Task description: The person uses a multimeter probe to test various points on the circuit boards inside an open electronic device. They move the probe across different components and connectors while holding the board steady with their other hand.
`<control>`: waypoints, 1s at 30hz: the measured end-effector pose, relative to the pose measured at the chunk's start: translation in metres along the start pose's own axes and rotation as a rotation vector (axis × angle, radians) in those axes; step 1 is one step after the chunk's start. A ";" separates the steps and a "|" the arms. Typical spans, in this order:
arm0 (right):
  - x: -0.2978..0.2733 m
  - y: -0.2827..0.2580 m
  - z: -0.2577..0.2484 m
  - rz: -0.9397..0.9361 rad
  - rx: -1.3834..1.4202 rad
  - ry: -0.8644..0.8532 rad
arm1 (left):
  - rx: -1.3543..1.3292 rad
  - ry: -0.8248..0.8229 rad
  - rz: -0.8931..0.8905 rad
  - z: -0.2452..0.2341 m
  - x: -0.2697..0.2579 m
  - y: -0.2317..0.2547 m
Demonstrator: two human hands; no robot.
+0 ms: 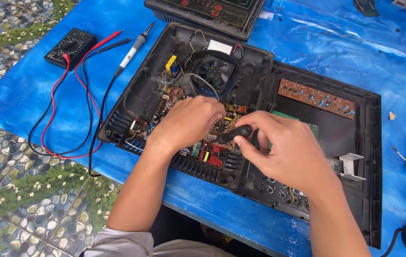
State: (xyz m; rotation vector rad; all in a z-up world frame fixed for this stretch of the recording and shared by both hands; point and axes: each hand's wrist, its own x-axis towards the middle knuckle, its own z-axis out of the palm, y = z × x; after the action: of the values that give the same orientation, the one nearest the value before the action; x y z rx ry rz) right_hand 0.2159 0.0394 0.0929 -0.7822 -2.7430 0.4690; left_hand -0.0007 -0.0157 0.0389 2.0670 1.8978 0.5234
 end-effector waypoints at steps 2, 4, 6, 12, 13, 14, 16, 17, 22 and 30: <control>-0.002 0.001 -0.002 -0.038 0.012 0.040 | 0.076 0.008 -0.084 0.005 -0.004 -0.007; -0.004 0.001 -0.005 -0.073 0.025 0.080 | 0.152 0.014 -0.167 0.010 -0.006 -0.011; -0.006 0.000 -0.009 -0.043 0.085 0.125 | 0.195 -0.075 -0.265 0.012 -0.007 -0.011; -0.009 0.001 -0.011 -0.061 0.086 0.204 | 0.173 -0.184 -0.319 0.013 -0.005 -0.010; -0.009 0.001 -0.011 -0.061 0.087 0.203 | 0.172 -0.185 -0.320 0.013 -0.005 -0.009; -0.009 0.001 -0.010 -0.064 0.083 0.211 | 0.171 -0.184 -0.319 0.012 -0.005 -0.009; -0.010 0.002 -0.010 -0.066 0.079 0.220 | 0.170 -0.185 -0.318 0.011 -0.004 -0.007; -0.010 0.002 -0.010 -0.072 0.077 0.221 | 0.162 -0.200 -0.322 0.010 -0.004 -0.006; -0.010 0.003 -0.010 -0.080 0.068 0.220 | 0.177 -0.199 -0.304 0.012 -0.003 -0.006; -0.011 0.002 -0.011 -0.076 0.073 0.212 | 0.181 -0.176 -0.333 0.011 -0.004 -0.014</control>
State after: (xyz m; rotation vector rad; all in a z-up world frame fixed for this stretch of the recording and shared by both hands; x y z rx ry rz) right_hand 0.2290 0.0376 0.1006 -0.6657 -2.5352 0.4406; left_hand -0.0086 -0.0183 0.0228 1.7711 2.1848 0.0915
